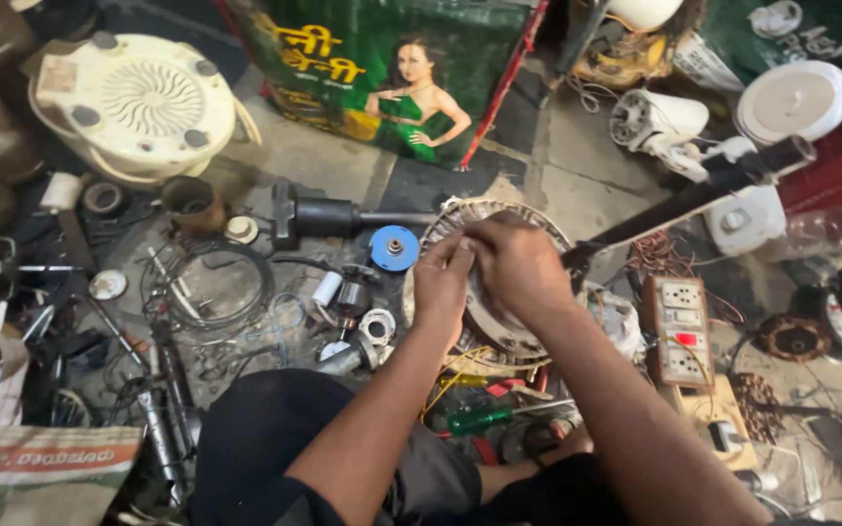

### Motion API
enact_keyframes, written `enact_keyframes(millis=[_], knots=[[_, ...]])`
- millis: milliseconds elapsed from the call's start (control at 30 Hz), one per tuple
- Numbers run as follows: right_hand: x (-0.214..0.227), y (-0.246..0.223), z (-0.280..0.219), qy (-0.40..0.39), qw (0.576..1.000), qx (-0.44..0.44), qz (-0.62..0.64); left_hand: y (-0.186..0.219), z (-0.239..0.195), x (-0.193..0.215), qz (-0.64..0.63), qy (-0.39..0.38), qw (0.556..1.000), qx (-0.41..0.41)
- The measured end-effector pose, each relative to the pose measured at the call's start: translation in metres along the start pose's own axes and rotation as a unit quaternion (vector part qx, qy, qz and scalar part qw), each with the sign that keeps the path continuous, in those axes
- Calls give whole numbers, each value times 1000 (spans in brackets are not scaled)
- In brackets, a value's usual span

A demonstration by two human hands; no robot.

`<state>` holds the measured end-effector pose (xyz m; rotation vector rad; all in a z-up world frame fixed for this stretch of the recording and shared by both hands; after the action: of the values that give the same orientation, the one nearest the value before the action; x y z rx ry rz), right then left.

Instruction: The person sits on the floor and works on a disassembled electric motor stator. They use a screwdriver to adjust components, then use pliers to manipulate wires and parts on the stator.

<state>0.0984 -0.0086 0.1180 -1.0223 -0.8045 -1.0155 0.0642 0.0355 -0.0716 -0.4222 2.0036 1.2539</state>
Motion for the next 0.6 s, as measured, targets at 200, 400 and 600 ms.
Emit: enact_keyframes(millis=[200, 400, 600], knots=[[-15, 15, -3, -62, 994, -20, -86, -3, 2, -3, -76, -9, 996, 50], [-22, 18, 1, -85, 991, -45, -89, -4, 4, 5, -156, 4, 986, 58], [-26, 30, 8, -137, 977, -106, -125, -10, 7, 3, -89, 41, 993, 70]])
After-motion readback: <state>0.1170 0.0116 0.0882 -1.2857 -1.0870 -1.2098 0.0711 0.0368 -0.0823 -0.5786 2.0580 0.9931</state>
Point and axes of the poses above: each hand's wrist, its own z-axis towards the middle knuckle, its own x-axis out of the back of the hand, y = z × x, the point moved 6 cm from there along z, towards the middle knuckle, and after that the axes turned 10 degrees about x, right-handed, at the moved point
